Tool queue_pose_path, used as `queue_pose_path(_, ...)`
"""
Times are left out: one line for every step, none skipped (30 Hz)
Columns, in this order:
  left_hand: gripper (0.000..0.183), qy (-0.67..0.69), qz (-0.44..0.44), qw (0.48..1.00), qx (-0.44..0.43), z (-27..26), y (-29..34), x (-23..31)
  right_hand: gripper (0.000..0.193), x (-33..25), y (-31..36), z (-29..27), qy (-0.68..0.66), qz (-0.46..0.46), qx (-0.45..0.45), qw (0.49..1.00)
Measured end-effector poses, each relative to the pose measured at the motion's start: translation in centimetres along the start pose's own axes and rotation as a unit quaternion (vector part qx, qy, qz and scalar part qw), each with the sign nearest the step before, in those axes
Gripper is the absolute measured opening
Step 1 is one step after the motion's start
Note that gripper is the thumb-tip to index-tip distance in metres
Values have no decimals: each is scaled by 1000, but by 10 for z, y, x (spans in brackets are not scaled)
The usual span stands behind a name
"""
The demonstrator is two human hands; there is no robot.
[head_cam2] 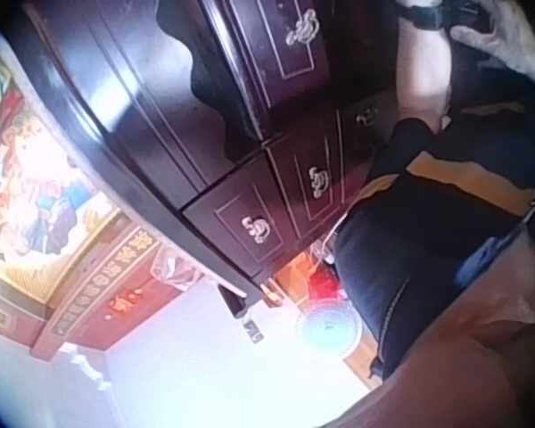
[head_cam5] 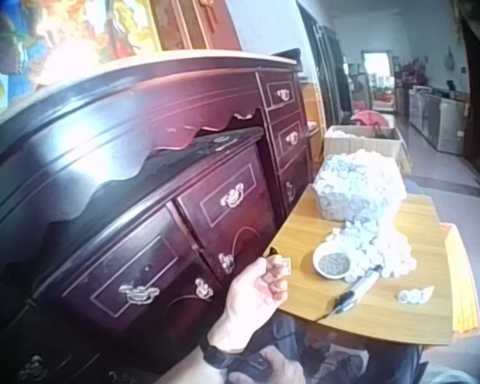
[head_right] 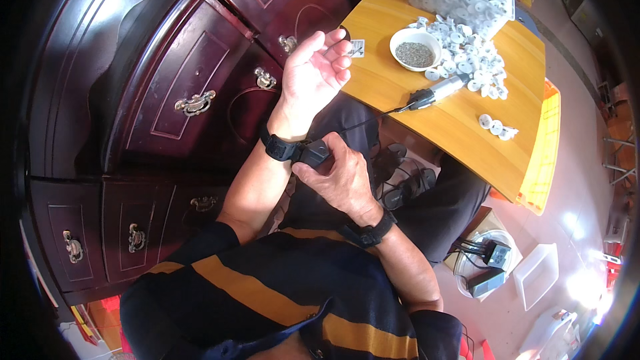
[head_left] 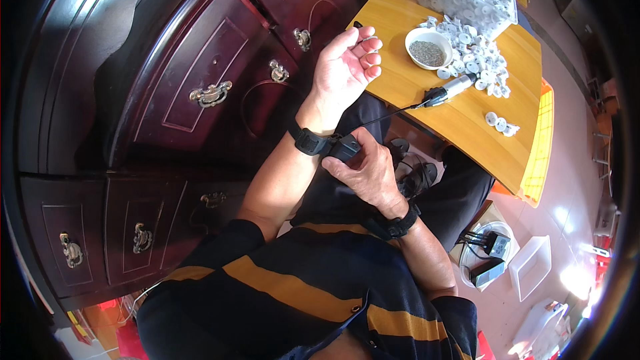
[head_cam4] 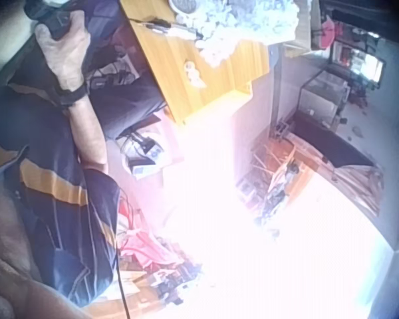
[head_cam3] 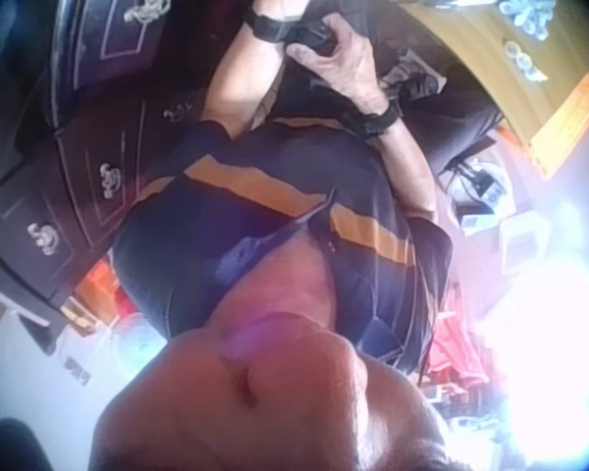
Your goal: The recorder is assembling small white plastic components by inserting screws and fastening them using an electric screwdriver.
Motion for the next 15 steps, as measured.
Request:
queue_pose_path(26, 36, -9, 999, -15, 2, -1, -1, 39, 0, 0, -2, 2, 0, 2, 1000)
queue_pose_path(26, 57, -16, 998, -22, 4, -3, -1, 38, 4, 0, 1, 1, 25, -23, 999)
queue_pose_path(26, 61, -20, 998, -26, 1, -4, -3, 36, 10, 1, 2, 2, 51, -45, 998)
queue_pose_path(29, 61, -15, 997, -45, 1, -3, -1, 36, 14, 1, 5, -28, 65, -58, 996)
queue_pose_path(33, 61, -11, 996, -66, 2, -4, 1, 35, 20, 1, 12, -57, 78, -69, 993)
queue_pose_path(31, -17, 24, 999, -13, -1, -3, -1, 35, 27, 2, 14, -106, 71, -80, 989)
queue_pose_path(25, -161, 76, 984, -1, 4, 0, 3, 40, 38, 3, 23, -145, 100, -116, 977)
queue_pose_path(23, -290, 84, 953, 4, 11, 3, -3, 41, 43, 6, 20, -95, 95, -135, 982)
queue_pose_path(20, -412, 94, 906, 7, 19, 4, -6, 43, 42, 9, 13, -43, 89, -155, 983)
queue_pose_path(21, -485, 104, 867, -47, 19, 3, -13, 43, 37, 8, 6, -6, 34, -143, 989)
queue_pose_path(21, -578, 156, 799, -64, 17, 0, -19, 43, 41, 8, -6, 4, 35, -138, 990)
queue_pose_path(21, -624, 156, 763, -72, 25, 3, -30, 41, 46, 10, -20, 47, 54, -149, 986)
queue_pose_path(21, -669, 158, 722, -79, 34, 11, -38, 38, 51, 11, -34, 90, 71, -161, 980)
queue_pose_path(20, -677, 130, 719, -89, 30, 10, -50, 31, 59, 9, -49, 76, 81, -155, 982)
queue_pose_path(22, -700, 119, 698, -92, 26, 10, -58, 23, 54, 6, -69, 73, 98, -135, 983)
Point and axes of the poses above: each hand's wrist, its own y-axis away from the middle knuckle, its own z-axis out of the palm, x = y × z, the point moved 9 cm from there along -y, towards the middle knuckle, and after that the axes turned 12 degrees about y, right-handed, at the moved point
